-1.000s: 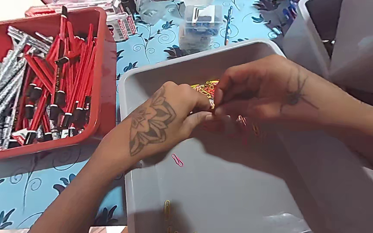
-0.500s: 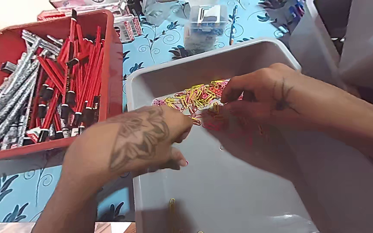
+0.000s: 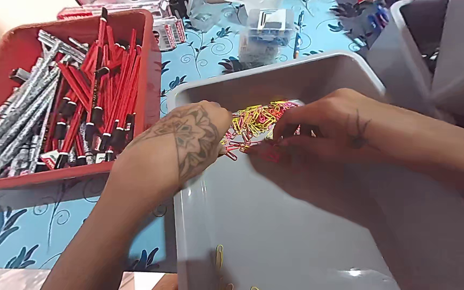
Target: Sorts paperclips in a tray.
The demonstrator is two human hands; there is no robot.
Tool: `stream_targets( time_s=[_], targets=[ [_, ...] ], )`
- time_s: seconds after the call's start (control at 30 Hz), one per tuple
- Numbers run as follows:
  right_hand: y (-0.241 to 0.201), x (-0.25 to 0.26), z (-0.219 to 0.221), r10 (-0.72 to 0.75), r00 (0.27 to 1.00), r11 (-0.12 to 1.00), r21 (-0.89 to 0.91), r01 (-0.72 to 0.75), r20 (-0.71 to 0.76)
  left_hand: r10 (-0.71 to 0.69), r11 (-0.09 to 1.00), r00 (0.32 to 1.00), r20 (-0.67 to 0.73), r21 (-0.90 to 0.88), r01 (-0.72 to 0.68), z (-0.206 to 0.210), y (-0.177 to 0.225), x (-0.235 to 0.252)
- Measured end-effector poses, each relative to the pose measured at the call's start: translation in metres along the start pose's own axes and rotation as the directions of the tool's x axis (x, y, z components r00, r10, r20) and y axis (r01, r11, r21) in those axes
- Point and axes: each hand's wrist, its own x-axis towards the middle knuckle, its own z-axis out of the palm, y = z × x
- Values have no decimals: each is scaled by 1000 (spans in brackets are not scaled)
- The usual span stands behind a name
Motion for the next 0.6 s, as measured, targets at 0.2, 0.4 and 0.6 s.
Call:
stream_targets(
  time_s=[0.2,0.4,0.6],
  targets=[
    [-12,26,10,-72,994,995,-65,77,81,-123,992,992,35,26,122,19,7,-5],
    [-19,41,27,-66,993,985,-151,81,103,-135,982,989,52,-129,141,-1,8,18],
    [-14,28,17,-19,999,1000,-20,19,27,-138,983,983,-122,-136,121,-5,15,19]
  ],
)
